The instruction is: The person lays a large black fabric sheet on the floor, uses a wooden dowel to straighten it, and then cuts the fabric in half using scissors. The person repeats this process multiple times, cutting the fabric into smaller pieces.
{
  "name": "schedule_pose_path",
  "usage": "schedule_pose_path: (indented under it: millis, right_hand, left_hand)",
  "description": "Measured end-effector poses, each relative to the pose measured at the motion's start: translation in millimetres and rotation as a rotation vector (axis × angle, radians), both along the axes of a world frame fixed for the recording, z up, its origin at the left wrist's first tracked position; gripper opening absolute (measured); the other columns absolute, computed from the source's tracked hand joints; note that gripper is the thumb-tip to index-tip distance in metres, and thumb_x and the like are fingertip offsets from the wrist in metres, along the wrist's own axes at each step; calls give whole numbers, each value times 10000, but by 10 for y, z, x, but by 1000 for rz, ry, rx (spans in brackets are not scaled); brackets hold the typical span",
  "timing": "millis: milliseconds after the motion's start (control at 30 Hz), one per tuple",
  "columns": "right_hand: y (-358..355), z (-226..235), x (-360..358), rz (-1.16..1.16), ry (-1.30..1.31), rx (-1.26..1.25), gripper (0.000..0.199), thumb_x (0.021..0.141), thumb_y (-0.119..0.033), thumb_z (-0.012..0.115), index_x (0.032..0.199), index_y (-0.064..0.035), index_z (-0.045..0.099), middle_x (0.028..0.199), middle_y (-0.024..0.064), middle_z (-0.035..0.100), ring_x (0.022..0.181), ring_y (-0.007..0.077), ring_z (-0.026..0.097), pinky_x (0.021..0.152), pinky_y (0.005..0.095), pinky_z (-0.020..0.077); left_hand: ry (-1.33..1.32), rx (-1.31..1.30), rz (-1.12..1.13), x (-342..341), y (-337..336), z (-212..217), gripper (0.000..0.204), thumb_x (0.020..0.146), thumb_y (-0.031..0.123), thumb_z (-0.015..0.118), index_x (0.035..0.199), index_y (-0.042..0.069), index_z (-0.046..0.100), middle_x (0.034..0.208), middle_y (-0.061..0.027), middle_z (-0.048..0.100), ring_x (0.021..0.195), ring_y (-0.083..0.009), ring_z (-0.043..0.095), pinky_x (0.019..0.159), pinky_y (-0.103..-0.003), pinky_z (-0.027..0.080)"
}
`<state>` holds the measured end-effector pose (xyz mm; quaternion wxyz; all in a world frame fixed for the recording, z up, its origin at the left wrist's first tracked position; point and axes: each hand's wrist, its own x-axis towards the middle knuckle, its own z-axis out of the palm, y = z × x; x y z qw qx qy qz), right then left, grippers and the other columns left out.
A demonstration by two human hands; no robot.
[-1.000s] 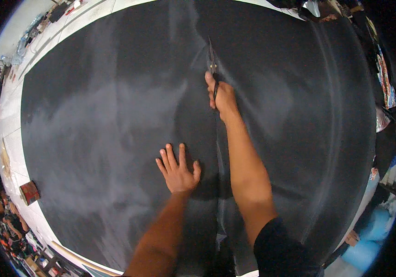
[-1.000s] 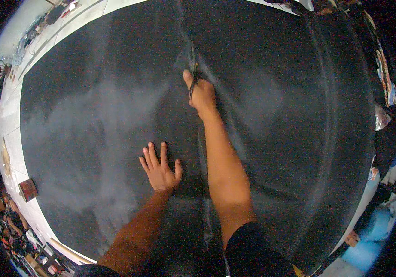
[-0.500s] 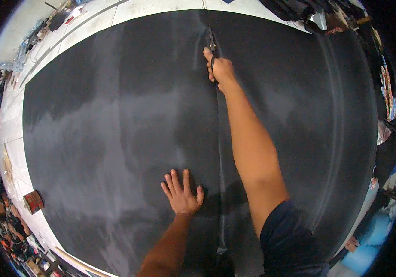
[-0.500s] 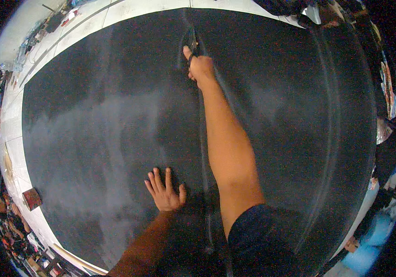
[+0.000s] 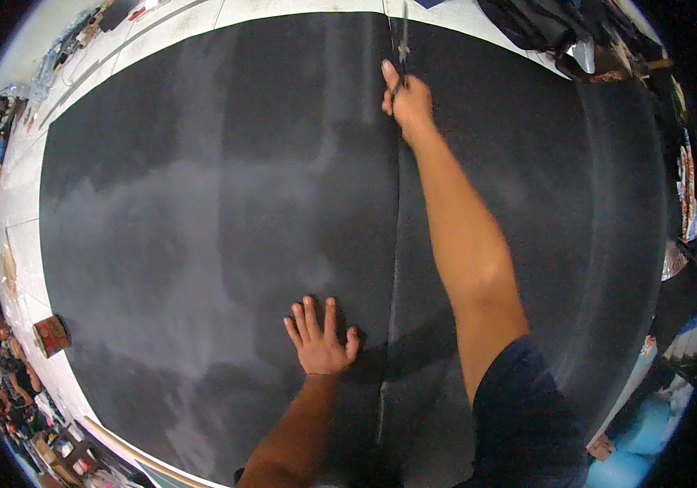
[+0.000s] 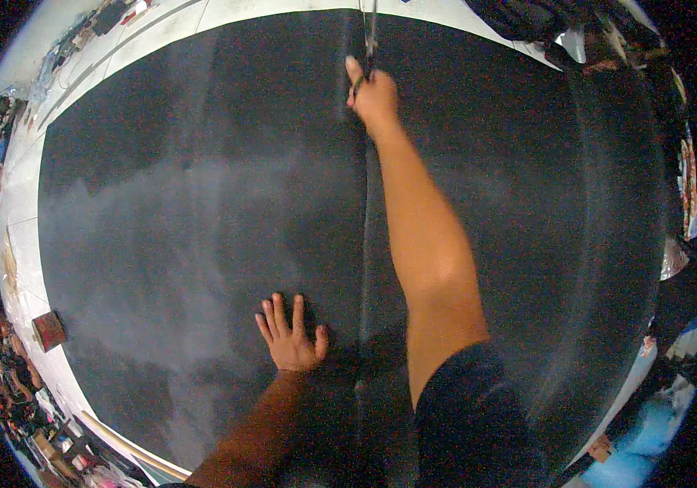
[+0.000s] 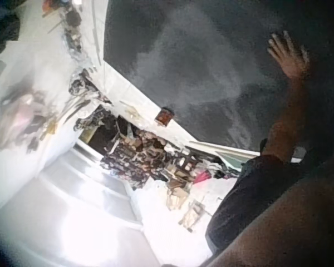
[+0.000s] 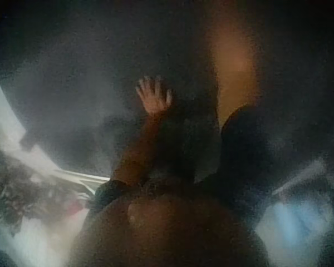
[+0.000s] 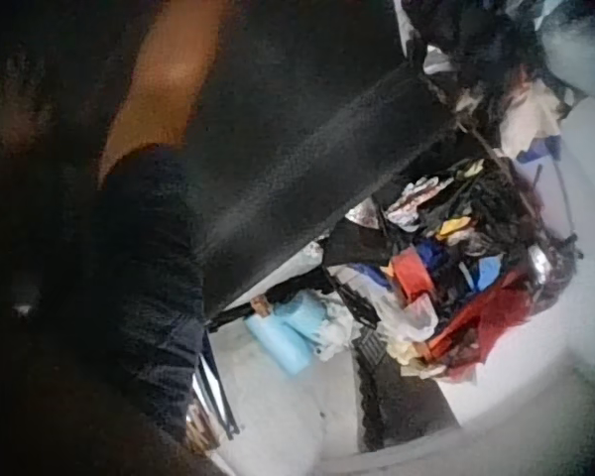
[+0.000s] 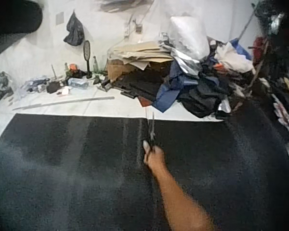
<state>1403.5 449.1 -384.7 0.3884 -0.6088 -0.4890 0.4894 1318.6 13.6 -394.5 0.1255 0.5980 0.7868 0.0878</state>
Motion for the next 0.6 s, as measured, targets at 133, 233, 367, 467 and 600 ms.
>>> schedule_pose_path:
  millis: [133, 233, 367, 467, 600]
  right_hand:
    - [-2306, 67, 537, -66, 60, -58, 442, 927, -361, 653, 1159, -2, 541, 975, 101, 630, 848, 170, 606, 752, 339, 506]
    - [-4619, 81, 1412, -359, -138, -200, 617, 886, -239, 704, 1341, 25, 382, 1178, 135, 556, 1097, 241, 528, 957, 387, 437]
    - [-6631, 214, 1939, -240, -896, -229, 568, 922, -182, 632, 1345, 78, 354, 1325, 253, 471, 1202, 373, 485, 1051, 445, 359]
    - [-7028, 128, 1865, -235, -906, -238, 575, 891, -192, 662, 1310, 102, 401, 1301, 296, 476, 1213, 454, 452, 1048, 497, 346]
    - [-7050, -77, 1860, -336, -986, 37, 530, 857, -187, 685, 1263, 86, 481, 1267, 290, 532, 1187, 471, 486, 1039, 508, 355]
  left_hand:
    - [-27, -22, 32, -50, -37, 19, 673, 837, 407, 570, 1437, 135, 431, 1538, -232, 264, 1425, -454, 205, 1145, -611, 117]
    - [-42, -7, 23, -6, 11, 39, 678, 839, 413, 577, 1444, 148, 424, 1536, -223, 274, 1427, -442, 208, 1146, -607, 121]
    - [-28, -7, 33, -5, 4, 69, 685, 844, 426, 583, 1451, 156, 415, 1532, -213, 286, 1428, -431, 214, 1147, -600, 125]
    - [5, 130, 19, 0, -26, -8, 656, 866, 417, 564, 1450, 159, 415, 1531, -213, 288, 1430, -428, 213, 1154, -585, 120]
    - [34, 212, -28, 36, -68, -71, 648, 896, 453, 550, 1455, 159, 407, 1533, -206, 287, 1433, -418, 209, 1161, -568, 115]
